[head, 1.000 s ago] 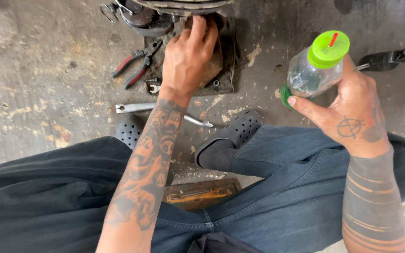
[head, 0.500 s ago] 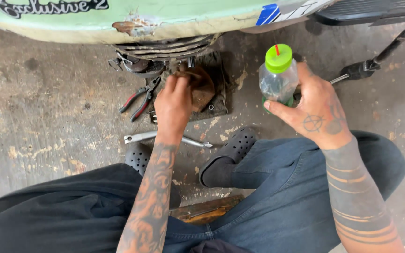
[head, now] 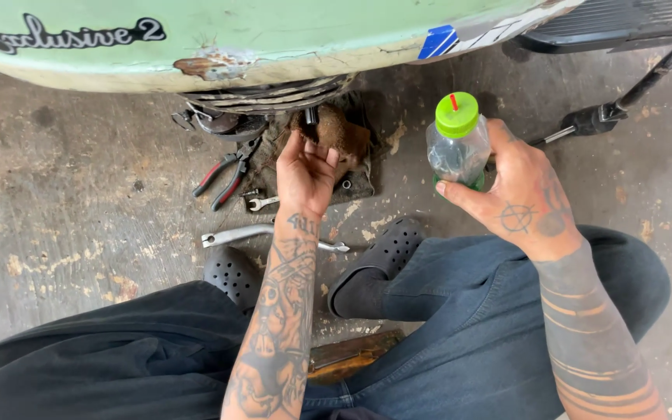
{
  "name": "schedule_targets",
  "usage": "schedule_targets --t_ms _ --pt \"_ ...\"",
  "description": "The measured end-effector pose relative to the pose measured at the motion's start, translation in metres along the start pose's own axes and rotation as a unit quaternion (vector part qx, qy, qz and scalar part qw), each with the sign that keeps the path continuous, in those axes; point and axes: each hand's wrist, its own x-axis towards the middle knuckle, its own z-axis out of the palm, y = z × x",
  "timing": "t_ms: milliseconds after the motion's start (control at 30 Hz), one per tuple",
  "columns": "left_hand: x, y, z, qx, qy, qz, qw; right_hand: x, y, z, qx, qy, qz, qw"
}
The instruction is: The person sits on the floor and works on the rear engine area of a light green scooter. They use a wrench to loosen a bolt, remove a small metal part, and then pour a green liquid from a plastic bottle into the engine opening. Finally, they wipe the area with a brown cloth.
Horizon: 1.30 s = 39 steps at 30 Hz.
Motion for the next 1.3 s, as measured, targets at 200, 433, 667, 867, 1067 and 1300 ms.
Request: schedule_targets --t_ms 200,433,667,867,1067,1300 --pt "-0.001 0.014 0.025 0.020 -0.033 -0.110 0.993 0.004 0.007 0.004 0.001 -0.014 0.024 1.000" --pt "-0.015 0.022 0.045 0.271 0.011 -0.021 0.962 0.013 0.008 0.007 0.002 -0.031 0.025 0.999" --pt "-0.025 0.026 0.041 0.579 -0.028 0.130 0.805 0.031 0.021 0.035 -0.059 -0.116 0.041 0.991" --pt "-0.015 0.027 -0.010 0.605 -0.056 0.114 0.786 0.055 0.005 0.052 -0.117 -0.230 0.143 0.955" --pt "-0.018 0.024 -0.012 0.259 -0.029 0.050 0.964 0.059 0.001 0.055 -0.162 -0.243 0.156 0.944" --pt "-0.007 0.028 -0.029 0.172 0.004 0.017 0.985 0.059 -0.004 0.065 -0.191 -0.237 0.142 0.942"
